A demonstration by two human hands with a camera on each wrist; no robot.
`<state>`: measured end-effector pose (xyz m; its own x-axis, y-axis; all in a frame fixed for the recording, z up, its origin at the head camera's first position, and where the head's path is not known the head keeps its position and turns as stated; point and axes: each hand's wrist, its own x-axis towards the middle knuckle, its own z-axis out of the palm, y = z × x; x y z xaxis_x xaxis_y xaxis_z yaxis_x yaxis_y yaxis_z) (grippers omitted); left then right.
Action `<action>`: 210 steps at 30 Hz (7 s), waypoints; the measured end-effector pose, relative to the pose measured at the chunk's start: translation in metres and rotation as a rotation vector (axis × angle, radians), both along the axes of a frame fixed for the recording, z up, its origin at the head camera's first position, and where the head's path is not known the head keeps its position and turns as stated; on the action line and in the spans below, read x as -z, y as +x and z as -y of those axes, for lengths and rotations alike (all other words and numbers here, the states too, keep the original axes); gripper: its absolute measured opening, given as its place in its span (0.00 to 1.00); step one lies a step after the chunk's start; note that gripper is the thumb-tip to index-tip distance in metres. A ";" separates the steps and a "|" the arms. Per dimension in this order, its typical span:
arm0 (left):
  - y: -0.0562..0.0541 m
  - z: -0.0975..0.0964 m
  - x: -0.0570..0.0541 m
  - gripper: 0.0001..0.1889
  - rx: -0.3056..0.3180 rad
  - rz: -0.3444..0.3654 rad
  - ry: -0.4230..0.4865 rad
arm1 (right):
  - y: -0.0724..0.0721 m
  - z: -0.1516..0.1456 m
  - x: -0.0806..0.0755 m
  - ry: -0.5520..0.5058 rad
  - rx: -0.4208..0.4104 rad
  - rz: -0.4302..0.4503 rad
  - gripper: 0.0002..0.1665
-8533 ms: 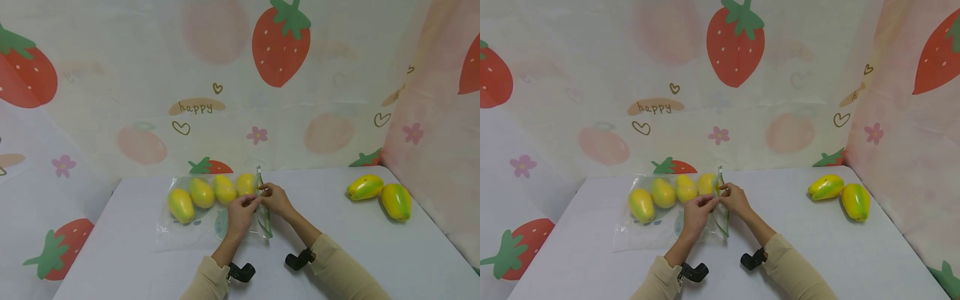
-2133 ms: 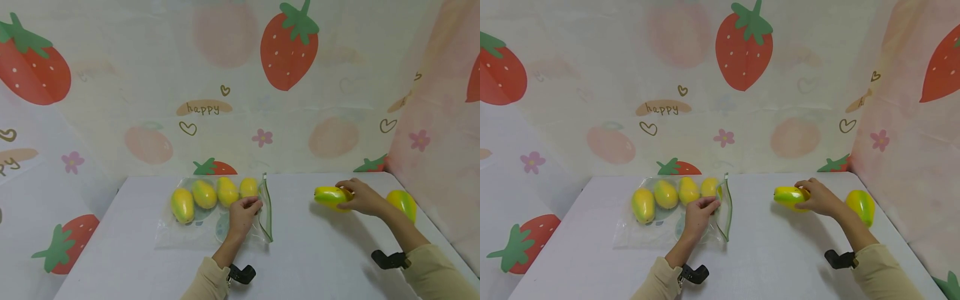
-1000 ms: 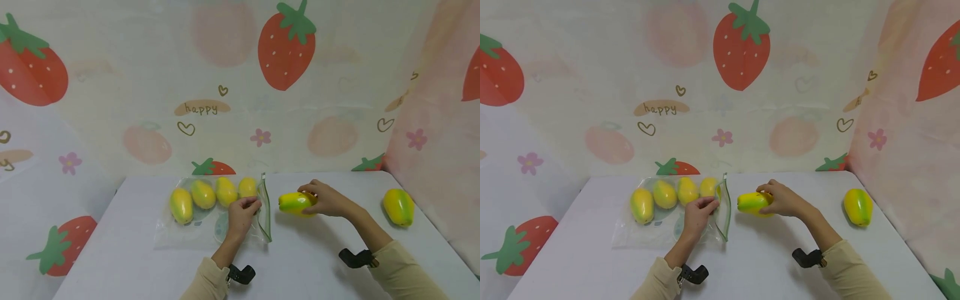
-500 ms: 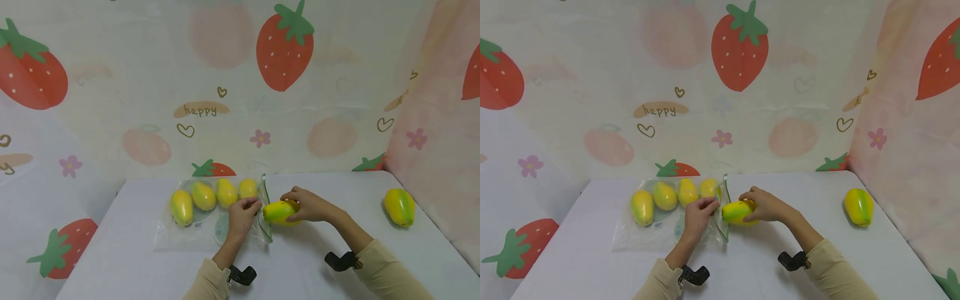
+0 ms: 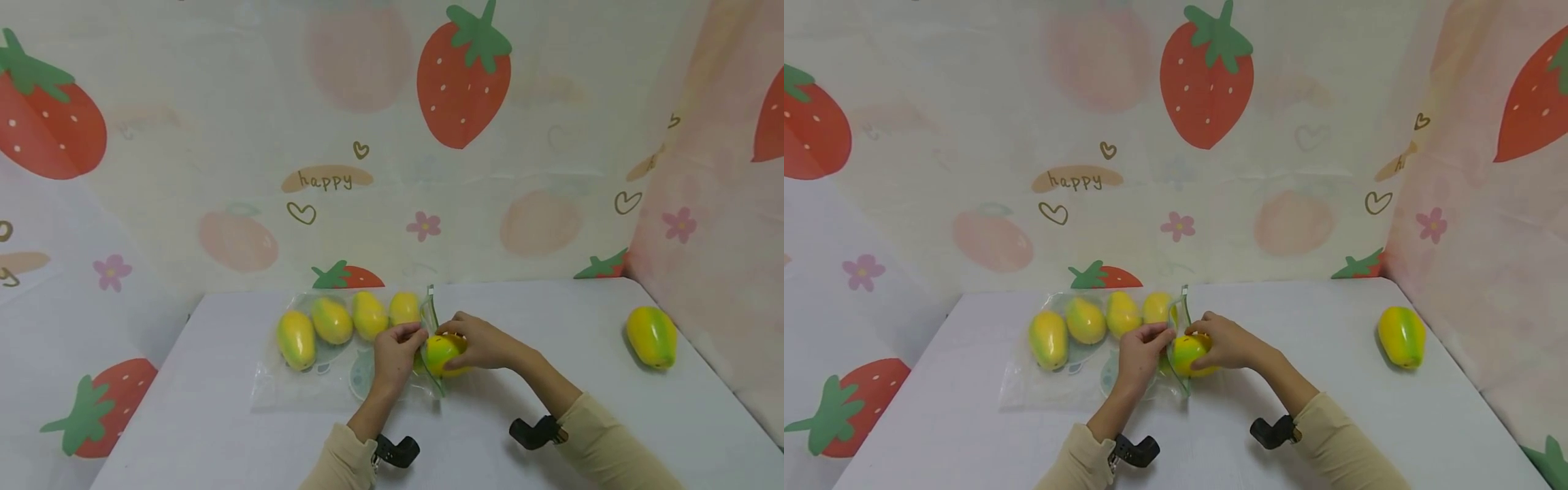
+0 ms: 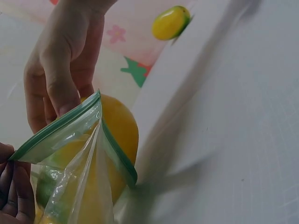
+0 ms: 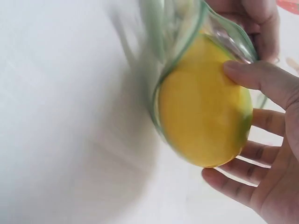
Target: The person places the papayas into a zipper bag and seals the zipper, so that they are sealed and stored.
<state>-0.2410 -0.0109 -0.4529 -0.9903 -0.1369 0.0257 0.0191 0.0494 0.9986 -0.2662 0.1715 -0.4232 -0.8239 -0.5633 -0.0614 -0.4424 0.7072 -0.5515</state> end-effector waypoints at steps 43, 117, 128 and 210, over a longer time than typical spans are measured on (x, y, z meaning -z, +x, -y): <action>0.000 0.001 0.002 0.11 0.008 -0.001 -0.005 | 0.018 0.006 0.046 -0.540 0.274 0.274 0.21; 0.002 0.004 -0.004 0.12 0.020 0.054 0.012 | 0.008 -0.212 -0.021 -0.071 0.591 -0.268 0.24; 0.003 0.006 -0.005 0.13 0.025 0.054 0.003 | 0.009 -0.242 -0.012 0.041 0.702 -0.281 0.26; 0.000 0.007 -0.004 0.12 0.040 0.040 0.016 | 0.025 -0.266 0.012 -0.035 0.831 0.208 0.60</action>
<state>-0.2407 -0.0183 -0.4485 -0.9952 -0.0968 -0.0155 -0.0188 0.0336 0.9993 -0.2413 0.4379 -0.4353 -0.9439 0.2141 -0.2513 0.3248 0.7380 -0.5914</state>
